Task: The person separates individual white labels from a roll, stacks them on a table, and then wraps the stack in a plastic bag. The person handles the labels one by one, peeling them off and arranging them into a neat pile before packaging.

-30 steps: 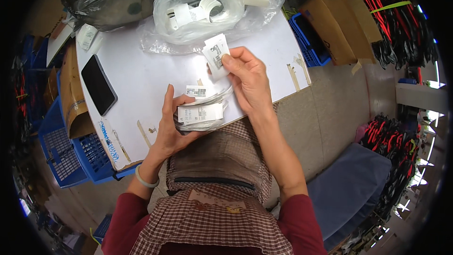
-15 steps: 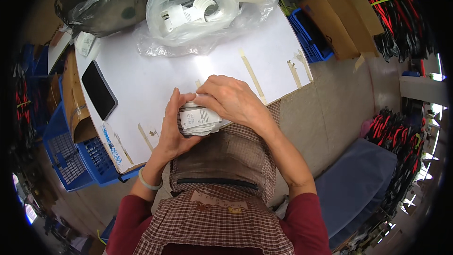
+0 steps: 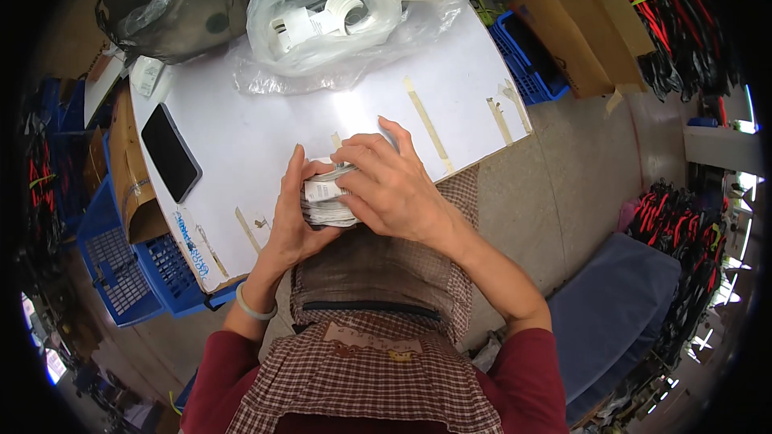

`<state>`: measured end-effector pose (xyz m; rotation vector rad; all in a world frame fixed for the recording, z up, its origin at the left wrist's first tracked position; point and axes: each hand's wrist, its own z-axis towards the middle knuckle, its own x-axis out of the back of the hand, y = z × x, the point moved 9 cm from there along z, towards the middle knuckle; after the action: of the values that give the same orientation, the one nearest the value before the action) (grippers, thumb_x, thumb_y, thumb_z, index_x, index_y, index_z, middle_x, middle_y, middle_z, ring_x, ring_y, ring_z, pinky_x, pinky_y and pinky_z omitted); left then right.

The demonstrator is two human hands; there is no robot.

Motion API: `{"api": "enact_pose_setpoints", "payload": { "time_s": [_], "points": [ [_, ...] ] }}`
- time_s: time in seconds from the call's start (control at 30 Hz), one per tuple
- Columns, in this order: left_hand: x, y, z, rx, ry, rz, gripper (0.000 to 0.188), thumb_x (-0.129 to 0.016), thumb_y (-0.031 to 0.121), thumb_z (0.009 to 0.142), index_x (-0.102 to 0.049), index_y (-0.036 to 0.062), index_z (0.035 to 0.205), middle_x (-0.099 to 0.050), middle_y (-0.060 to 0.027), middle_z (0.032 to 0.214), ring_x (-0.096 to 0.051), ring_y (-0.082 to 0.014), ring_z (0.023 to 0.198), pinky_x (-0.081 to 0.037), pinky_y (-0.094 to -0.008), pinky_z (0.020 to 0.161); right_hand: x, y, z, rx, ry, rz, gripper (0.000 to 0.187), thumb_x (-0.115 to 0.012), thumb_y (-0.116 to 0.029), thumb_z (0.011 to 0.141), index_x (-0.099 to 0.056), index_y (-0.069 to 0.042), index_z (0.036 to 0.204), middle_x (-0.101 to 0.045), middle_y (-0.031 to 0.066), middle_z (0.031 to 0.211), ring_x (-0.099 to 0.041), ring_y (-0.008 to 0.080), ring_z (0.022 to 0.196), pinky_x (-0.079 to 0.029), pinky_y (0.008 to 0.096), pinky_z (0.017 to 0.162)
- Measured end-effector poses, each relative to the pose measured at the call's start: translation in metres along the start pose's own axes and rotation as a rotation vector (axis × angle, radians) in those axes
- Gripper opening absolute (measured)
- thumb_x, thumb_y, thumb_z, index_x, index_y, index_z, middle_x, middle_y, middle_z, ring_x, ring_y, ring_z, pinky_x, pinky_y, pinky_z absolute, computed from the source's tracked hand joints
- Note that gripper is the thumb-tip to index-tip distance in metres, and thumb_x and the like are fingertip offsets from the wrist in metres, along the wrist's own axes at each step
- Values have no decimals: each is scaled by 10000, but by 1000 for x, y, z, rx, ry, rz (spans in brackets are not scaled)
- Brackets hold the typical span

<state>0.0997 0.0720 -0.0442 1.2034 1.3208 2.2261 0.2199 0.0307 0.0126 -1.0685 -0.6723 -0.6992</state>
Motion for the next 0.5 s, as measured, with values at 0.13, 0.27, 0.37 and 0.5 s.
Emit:
{"api": "enact_pose_setpoints", "payload": {
  "time_s": [0.13, 0.27, 0.37, 0.5],
  "points": [
    [0, 0, 1, -7, 42, -13, 1239, -893, 40, 614, -106, 39, 1571, -521, -195, 1300, -530, -329, 1188, -450, -432, 1004, 16, 13, 5, -3, 194, 54, 97, -742, -91, 769, -668, -36, 802, -664, 85, 1022, -608, 265, 1064, -391, 503, 1014],
    [-2, 2, 0, -38, 44, 8, 1232, -905, 59, 604, -129, 27, 1561, -509, -197, 1294, -520, -353, 1183, -439, -441, 1010, 38, 34, 25, -102, 280, -100, 57, -709, -83, 803, -680, -34, 798, -663, 91, 916, -613, 250, 893, -445, 397, 848],
    [-1, 11, 2, -93, 46, 89, 1166, -887, 53, 610, -185, 15, 1539, -491, -221, 1335, -479, -403, 1227, -415, -477, 1031, 9, 44, 33, -109, -45, -79, 70, -697, -105, 825, -682, -44, 793, -628, 76, 833, -577, 237, 806, -426, 374, 765],
    [3, 24, 2, -104, 126, 210, 1156, -907, 90, 616, -201, -7, 1527, -479, -219, 1380, -426, -421, 1294, -357, -499, 1083, -13, 26, 18, -73, -219, 19, 132, -687, -160, 854, -671, -54, 777, -603, 63, 755, -577, 232, 777, -421, 365, 779]
  ]
}}
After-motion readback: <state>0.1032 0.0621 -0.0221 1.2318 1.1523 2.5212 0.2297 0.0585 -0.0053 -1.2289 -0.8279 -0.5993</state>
